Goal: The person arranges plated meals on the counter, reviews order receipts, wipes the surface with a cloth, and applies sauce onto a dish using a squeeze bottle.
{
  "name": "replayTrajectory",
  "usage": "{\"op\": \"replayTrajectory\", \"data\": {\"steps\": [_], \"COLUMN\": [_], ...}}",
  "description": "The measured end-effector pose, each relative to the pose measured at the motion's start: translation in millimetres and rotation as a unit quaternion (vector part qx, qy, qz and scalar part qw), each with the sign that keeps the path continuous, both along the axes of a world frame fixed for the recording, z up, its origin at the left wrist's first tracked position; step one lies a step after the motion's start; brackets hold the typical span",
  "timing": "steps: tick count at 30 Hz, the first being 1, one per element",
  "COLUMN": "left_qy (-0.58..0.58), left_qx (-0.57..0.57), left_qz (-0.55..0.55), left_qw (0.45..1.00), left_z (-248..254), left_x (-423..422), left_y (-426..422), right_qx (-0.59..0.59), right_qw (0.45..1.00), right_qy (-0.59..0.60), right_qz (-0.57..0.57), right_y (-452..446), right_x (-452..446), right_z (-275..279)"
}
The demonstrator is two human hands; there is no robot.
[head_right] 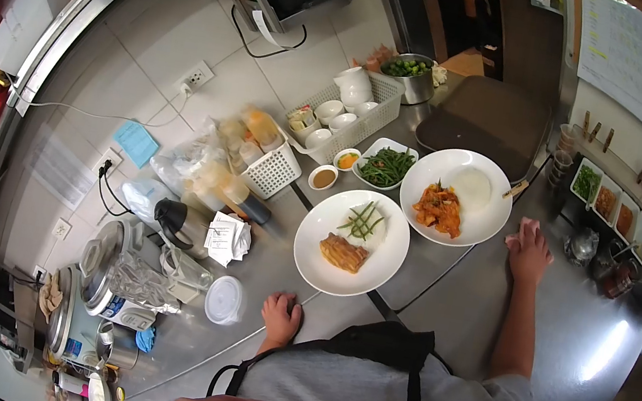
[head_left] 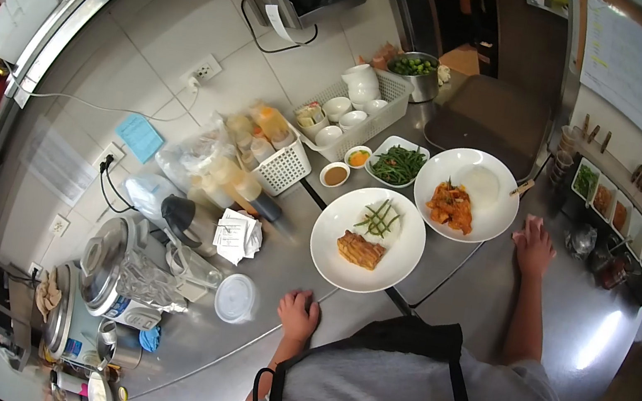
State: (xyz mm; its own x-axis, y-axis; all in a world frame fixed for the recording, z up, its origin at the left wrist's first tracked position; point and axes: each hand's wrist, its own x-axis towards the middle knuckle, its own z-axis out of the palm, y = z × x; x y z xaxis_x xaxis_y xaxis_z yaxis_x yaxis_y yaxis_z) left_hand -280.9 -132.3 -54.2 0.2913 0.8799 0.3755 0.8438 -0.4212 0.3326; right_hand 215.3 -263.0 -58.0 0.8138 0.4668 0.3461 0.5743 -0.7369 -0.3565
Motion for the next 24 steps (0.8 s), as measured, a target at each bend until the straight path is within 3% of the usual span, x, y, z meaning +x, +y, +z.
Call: {"op": "replayTrajectory", "data": {"steps": [24], "left_qy": [-0.006], "left_qx": [0.021], "left_qz": [0.002], "left_qw": [1.0], "left_z": [-0.2], "left_x": [0.2], "left_y": [0.8], "right_qx": [-0.019], "right_qw": [1.0], "right_qy": [0.014], "right_qz": [-0.011], "right_y": [1.7], "right_x": [0.1], "right_z": [2.7]}}
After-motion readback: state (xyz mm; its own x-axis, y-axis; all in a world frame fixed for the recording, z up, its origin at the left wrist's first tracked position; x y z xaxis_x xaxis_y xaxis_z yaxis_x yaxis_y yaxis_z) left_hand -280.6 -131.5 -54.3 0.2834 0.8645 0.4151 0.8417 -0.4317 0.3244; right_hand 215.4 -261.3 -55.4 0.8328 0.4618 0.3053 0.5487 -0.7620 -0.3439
